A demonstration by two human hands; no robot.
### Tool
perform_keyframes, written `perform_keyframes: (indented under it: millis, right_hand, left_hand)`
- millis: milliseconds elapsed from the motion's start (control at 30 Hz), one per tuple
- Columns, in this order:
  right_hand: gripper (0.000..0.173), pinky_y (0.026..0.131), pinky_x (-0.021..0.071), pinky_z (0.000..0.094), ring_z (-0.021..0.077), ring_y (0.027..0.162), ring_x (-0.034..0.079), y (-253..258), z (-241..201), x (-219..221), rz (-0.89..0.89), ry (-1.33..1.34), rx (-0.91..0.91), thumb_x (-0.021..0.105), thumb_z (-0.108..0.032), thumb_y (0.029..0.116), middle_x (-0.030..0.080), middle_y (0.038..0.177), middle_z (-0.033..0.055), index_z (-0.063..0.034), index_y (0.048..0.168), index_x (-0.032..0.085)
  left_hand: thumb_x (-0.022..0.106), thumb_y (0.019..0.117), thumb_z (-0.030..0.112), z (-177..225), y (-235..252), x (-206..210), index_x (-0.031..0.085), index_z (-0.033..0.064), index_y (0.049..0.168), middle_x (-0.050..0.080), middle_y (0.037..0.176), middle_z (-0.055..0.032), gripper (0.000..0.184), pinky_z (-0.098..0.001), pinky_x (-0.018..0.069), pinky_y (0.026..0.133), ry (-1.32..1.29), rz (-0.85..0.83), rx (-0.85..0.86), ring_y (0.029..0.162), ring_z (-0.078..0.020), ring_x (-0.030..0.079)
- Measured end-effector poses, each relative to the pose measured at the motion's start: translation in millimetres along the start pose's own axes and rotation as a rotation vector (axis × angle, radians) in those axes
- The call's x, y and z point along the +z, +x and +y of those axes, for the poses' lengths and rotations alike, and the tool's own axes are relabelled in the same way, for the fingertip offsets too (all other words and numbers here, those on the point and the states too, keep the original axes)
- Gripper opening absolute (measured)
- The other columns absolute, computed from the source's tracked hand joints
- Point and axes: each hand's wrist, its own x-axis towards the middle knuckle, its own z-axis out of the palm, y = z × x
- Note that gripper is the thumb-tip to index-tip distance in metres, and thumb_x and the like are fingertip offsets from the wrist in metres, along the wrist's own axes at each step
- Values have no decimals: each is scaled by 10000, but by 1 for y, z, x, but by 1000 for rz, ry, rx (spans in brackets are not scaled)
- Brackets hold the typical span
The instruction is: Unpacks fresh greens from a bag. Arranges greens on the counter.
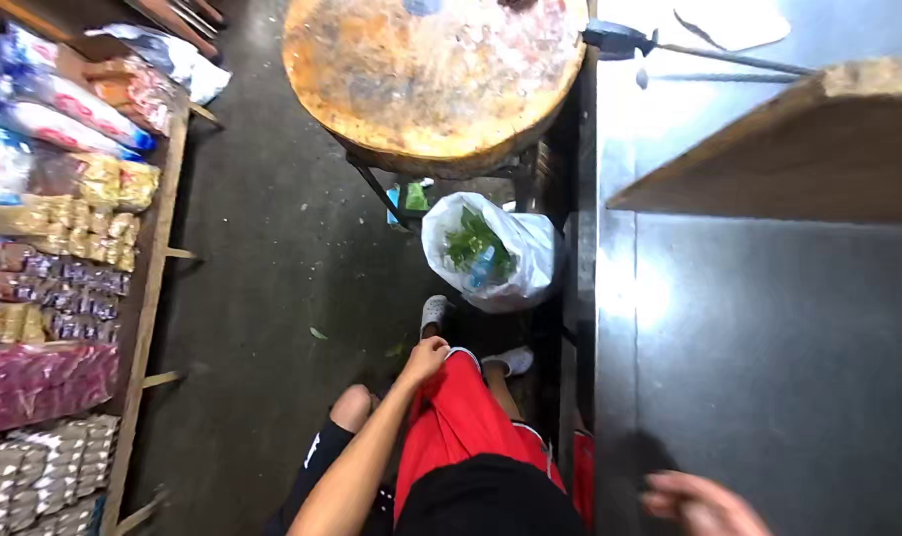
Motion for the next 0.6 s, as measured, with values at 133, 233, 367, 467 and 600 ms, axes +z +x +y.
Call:
perform_keyframes:
  millis: [133, 233, 367, 467, 600]
  right_hand:
    - [340, 900, 616, 400, 217, 1023, 723, 76, 61, 121, -176, 52, 157, 457, -108, 1054, 707, 1212, 132, 48, 1328, 582]
    - [373, 842, 623, 399, 236, 966, 728, 142, 110, 148, 11, 23, 340, 431, -167, 1066, 704, 1182, 161, 37, 1337, 587]
    - [384, 899, 568, 452, 282, 1104, 664, 271, 165, 145, 292, -212, 306, 477, -216, 1079, 630, 1313, 206, 13, 1369, 585]
    - [601, 1100, 440, 533, 401, 1359, 491, 382, 198, 139, 414, -428, 224, 633, -242, 1006, 446, 1510, 295, 15, 1513, 437]
    - [677, 1102, 454, 543, 371, 1303, 563, 473, 243, 132, 371, -459, 418, 693, -313, 984, 547, 1425, 279, 12, 1512, 422]
  left_hand:
    - [530, 1051, 213, -2, 58, -27, 639, -11, 1265, 672, 1180, -228, 329, -511, 547, 926, -6, 68, 24, 1036, -326, 680]
    - [541, 1036, 193, 0, 116, -54, 645, -23, 1265, 641, 1273, -250, 332, -546, 485, 1046, -2, 196, 18, 1195, -365, 626]
    - [560, 1031, 210, 11, 207, -83, 611, -34, 1323, 624, 1315, -277, 384, -583, 447, 1084, -89, 378, -59, 1265, -408, 588]
    - [611, 1017, 228, 11, 290, -95, 443, -74, 1473, 530, 1415, -330, 572, -571, 407, 1130, -195, 450, -40, 1341, -448, 514]
    - [692, 978, 279, 11, 385, -94, 375, -45, 1507, 554, 1379, -306, 696, -548, 500, 1031, -392, 311, -30, 1242, -395, 590]
